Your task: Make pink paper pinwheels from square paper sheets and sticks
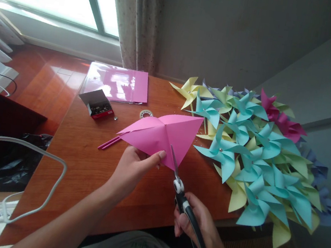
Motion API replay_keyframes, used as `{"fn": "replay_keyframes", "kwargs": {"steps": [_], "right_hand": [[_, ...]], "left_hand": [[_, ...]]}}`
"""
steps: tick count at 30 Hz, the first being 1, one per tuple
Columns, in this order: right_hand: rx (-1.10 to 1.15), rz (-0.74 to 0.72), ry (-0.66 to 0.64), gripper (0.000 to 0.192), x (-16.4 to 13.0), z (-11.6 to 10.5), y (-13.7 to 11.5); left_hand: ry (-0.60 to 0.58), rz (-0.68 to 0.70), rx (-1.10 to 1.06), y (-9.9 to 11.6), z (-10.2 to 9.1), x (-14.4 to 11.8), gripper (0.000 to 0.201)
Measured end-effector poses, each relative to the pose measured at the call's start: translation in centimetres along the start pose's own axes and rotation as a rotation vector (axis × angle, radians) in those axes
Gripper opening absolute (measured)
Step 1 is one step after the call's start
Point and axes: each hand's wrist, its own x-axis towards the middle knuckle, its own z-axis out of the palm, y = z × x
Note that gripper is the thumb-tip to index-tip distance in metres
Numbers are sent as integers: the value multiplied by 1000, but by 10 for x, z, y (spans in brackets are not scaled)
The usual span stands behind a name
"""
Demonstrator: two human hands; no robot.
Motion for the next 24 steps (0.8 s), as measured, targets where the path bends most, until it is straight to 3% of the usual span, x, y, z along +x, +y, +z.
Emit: {"fn": "replay_keyframes", "kwargs": {"steps": [24], "right_hand": [[-61, 21, 59, 52, -2, 0, -1]], "left_hand": [[1, 2, -13, 0, -1, 0, 20]]}}
